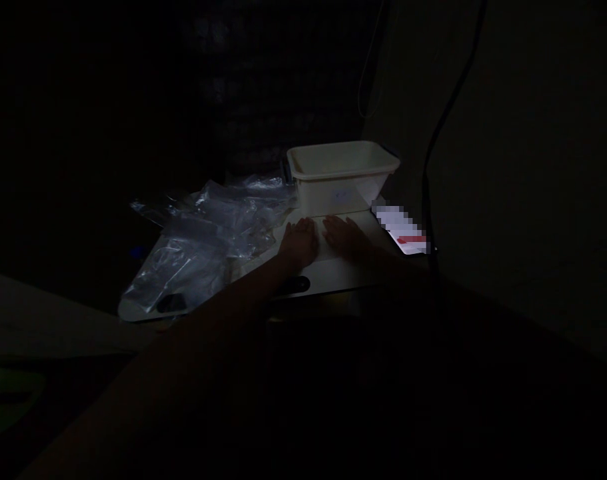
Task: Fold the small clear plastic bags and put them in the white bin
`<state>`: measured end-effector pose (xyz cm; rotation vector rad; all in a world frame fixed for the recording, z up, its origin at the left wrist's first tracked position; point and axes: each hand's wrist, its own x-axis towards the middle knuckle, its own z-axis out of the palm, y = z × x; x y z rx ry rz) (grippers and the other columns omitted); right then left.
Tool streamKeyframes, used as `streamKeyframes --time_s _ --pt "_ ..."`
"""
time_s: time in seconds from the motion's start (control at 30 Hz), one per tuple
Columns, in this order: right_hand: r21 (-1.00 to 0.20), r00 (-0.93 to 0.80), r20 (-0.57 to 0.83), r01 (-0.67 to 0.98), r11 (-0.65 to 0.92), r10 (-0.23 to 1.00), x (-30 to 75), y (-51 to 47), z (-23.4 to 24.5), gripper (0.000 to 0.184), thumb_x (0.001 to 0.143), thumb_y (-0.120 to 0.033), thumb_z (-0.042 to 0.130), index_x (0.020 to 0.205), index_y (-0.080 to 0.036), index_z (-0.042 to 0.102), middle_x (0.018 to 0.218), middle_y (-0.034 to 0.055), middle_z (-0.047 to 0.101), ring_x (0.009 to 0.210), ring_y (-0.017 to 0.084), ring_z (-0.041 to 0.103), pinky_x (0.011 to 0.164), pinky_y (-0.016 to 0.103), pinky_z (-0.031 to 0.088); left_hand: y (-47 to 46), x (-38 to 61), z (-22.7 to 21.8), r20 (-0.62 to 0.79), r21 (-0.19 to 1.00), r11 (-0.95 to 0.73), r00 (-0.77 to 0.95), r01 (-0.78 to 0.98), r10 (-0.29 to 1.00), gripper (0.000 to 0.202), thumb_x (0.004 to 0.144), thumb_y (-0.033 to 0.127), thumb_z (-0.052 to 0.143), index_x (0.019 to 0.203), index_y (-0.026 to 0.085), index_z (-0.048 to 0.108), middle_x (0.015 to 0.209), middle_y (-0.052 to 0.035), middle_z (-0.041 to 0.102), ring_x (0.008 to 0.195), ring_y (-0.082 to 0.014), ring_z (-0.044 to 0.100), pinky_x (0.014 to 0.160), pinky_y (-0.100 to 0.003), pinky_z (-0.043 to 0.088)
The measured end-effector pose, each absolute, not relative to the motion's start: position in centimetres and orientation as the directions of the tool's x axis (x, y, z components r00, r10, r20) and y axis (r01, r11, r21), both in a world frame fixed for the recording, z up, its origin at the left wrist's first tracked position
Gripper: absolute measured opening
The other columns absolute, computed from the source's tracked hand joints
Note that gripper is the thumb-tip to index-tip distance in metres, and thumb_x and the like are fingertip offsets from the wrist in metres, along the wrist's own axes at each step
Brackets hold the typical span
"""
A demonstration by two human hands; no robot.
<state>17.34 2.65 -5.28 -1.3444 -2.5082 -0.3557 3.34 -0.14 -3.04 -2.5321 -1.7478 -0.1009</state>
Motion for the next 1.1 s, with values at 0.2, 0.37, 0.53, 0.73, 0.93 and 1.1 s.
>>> streamKeyframes --time_s 0.2,0.37,0.53,0.73,0.93,1.1 --pt "0.092 -0.623 0.324 0.77 0.632 0.712 17.2 2.7 -6.0 0.041 0.082 -0.019 0.024 0.111 -0.003 0.047 0.118 0.0157 0.048 0.112 0.02 0.04 0.091 0.037 0.033 0.1 3.8 -3.7 0.107 -0.002 -0.465 0.462 0.885 0.88 0.043 0.084 0.022 0.023 0.122 0.006 0.033 0.129 -0.014 0.035 0.12 -0.0183 0.029 0.096 -0.032 0.023" --pt "0.101 -0.581 0.281 0.809 0.578 0.764 17.7 2.1 -5.7 0.044 0.082 -0.025 0.025 0.117 -0.003 0.04 0.126 0.0174 0.039 0.116 0.023 0.035 0.091 0.04 0.031 0.1 3.4 -4.1 0.079 -0.057 -0.441 0.444 0.896 0.892 0.048 0.086 0.031 0.017 0.123 0.004 0.03 0.132 -0.0151 0.03 0.122 -0.0203 0.024 0.097 -0.034 0.021" --pt "0.13 -0.537 0.266 0.843 0.522 0.801 18.3 1.7 -5.5 0.048 0.084 -0.031 0.022 0.12 -0.003 0.037 0.128 0.0169 0.036 0.118 0.024 0.032 0.092 0.045 0.028 -0.2 3.2 -4.0 0.03 -0.104 -0.373 0.378 0.922 0.925 0.054 0.085 0.036 0.014 0.127 0.004 0.024 0.135 -0.0153 0.023 0.124 -0.0225 0.017 0.098 -0.038 0.018" --pt "0.147 -0.532 0.25 0.847 0.511 0.809 19.4 2.0 -5.9 0.051 0.085 -0.035 0.015 0.122 -0.007 0.034 0.13 0.017 0.033 0.119 0.024 0.029 0.091 0.05 0.026 -0.3 3.0 -3.9 0.004 -0.109 -0.294 0.296 0.95 0.955 0.062 0.083 0.045 0.013 0.128 0.003 0.02 0.135 -0.0181 0.021 0.124 -0.026 0.015 0.098 -0.041 0.016" --pt "0.155 -0.487 0.32 0.873 0.462 0.813 20.4 2.4 -6.6 0.049 0.085 -0.034 0.017 0.121 -0.007 0.035 0.129 0.0164 0.034 0.119 0.024 0.03 0.092 0.052 0.024 -0.4 2.8 -3.8 0.025 -0.081 -0.281 0.284 0.956 0.958 0.062 0.084 0.044 0.008 0.127 0.003 0.023 0.134 -0.0184 0.022 0.124 -0.0267 0.015 0.097 -0.044 0.016" --pt "0.14 -0.504 0.321 0.862 0.486 0.802 19.9 2.7 -5.9 0.046 0.085 -0.029 0.018 0.119 -0.006 0.037 0.126 0.0164 0.039 0.118 0.024 0.032 0.093 0.052 0.022 -0.3 2.9 -3.4 0.06 -0.042 -0.329 0.331 0.943 0.942 0.057 0.085 0.038 0.005 0.126 0.003 0.025 0.135 -0.0165 0.022 0.125 -0.0243 0.015 0.099 -0.041 0.014"
